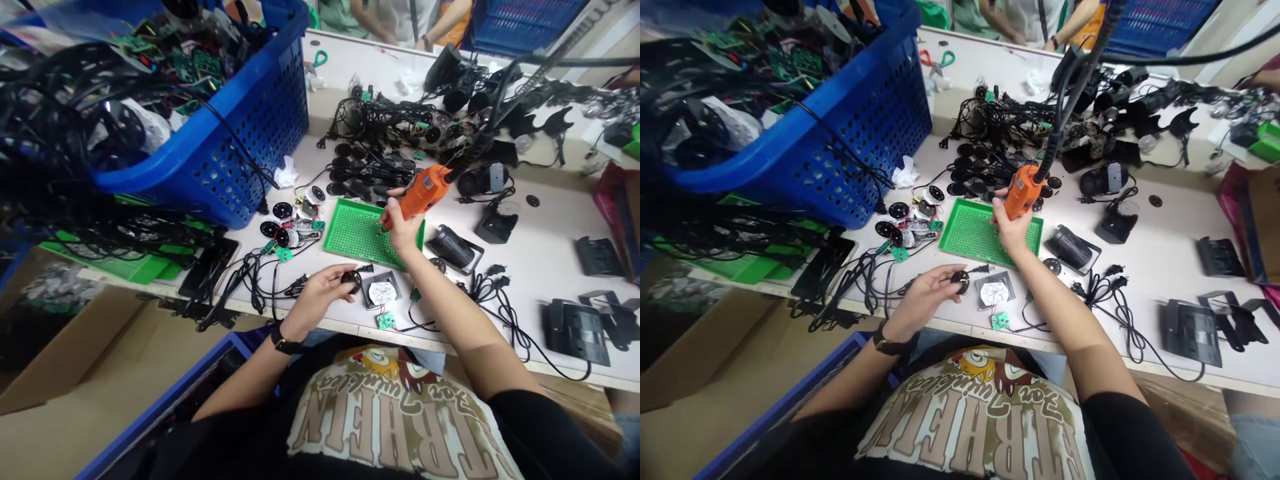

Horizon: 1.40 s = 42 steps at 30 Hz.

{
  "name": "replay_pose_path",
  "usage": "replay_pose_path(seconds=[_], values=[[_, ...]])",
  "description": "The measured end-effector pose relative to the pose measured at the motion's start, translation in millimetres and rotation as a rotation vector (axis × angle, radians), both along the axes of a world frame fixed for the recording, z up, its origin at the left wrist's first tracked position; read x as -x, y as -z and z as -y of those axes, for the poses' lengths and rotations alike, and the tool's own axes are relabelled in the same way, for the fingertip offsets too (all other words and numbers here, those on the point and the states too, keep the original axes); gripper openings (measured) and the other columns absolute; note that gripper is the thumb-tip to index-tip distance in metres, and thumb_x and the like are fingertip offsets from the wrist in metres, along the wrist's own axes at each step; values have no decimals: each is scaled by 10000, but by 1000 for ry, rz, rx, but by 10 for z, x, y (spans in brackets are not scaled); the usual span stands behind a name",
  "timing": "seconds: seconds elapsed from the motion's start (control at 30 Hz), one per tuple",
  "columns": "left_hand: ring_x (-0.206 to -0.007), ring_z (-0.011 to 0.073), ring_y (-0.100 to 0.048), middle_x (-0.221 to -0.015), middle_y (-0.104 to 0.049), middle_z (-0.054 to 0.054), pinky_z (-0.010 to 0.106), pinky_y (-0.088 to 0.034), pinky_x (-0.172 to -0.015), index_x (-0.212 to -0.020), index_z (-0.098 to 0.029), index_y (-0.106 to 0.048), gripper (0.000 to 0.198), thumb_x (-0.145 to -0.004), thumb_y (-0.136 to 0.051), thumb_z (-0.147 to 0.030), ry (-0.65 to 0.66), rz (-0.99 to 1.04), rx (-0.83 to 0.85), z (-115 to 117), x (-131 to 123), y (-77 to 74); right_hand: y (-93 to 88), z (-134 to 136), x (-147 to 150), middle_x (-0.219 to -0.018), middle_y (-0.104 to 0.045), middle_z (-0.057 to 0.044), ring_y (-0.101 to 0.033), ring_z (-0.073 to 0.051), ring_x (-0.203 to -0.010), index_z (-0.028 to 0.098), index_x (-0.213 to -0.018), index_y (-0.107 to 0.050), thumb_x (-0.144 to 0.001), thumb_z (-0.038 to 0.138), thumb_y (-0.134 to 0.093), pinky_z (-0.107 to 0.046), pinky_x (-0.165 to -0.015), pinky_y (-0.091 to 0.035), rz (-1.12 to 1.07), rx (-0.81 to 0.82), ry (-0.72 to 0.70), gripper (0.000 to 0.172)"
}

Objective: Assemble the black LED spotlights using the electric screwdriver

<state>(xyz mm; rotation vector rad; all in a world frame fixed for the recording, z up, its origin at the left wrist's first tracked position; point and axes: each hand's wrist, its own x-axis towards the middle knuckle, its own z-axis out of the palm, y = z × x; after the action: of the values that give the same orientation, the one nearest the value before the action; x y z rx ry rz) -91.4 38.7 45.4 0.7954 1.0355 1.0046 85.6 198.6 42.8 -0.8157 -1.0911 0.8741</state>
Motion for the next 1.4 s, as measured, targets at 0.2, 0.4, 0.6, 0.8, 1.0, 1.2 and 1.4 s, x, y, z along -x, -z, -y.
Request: replay_pose_path(seconds=[0.2,0.4,0.6,0.8,1.0,1.2,1.4], values=[[-860,136,-669,-932,-726,13,237,-531,-783,-1108,-178,-671,529,-642,-923,-178,5,-73,71,207,-47,29,119,-41,13,-554,-537,106,-514,-90,-382,237,-975,-607,-814,609,-779,-228,-408,-435,14,-12,4,440],[-776,105,-615,-938,-680,1,209,-481,-693,-1101,-182,-588,479,-701,-850,-208,25,-159,-25,193,-109,98,173,-42,7,-636,-570,92,-514,-82,-379,236,-993,-583,-795,624,-786,-234,-395,-436,0,-11,30,481],[-831,118,-657,-1105,-690,60,209,-511,-687,-1122,-185,-600,433,-747,-812,-225,-18,-274,-101,231,-126,108,170,-28,13,-624,-552,91,-513,-83,-381,237,-962,-574,-805,612,-785,-227,-384,-428,-7,-14,8,458],[-810,97,-688,-1302,-645,98,255,-599,-768,-1256,-203,-634,447,-829,-767,-217,-4,-371,-240,243,-106,91,178,-42,47,-649,-555,91,-482,-84,-386,250,-1022,-556,-775,684,-775,-250,-393,-421,30,21,0,545],[-738,88,-602,-1223,-611,44,283,-617,-774,-1380,-268,-633,567,-849,-790,-149,104,-673,-554,196,-191,-37,-171,168,-59,-550,-438,125,-470,-113,-390,288,-1210,-549,-845,668,-687,-266,-419,-425,-1,-82,186,544],[-1134,255,-642,-1218,-658,87,442,-576,-1022,-1337,-204,-610,545,-839,-828,-160,118,-810,-796,129,-497,-26,-738,917,-351,-521,-389,121,-408,-95,-354,297,-1068,-573,-934,526,-597,-249,-396,-418,-108,-150,260,266],[-1159,297,-604,-1195,-661,99,486,-541,-1029,-1335,-191,-620,501,-876,-812,-248,189,-958,-791,93,-652,53,-833,1375,-446,-507,-429,113,-413,-91,-357,283,-969,-599,-891,497,-666,-239,-402,-418,-133,-108,234,238]])
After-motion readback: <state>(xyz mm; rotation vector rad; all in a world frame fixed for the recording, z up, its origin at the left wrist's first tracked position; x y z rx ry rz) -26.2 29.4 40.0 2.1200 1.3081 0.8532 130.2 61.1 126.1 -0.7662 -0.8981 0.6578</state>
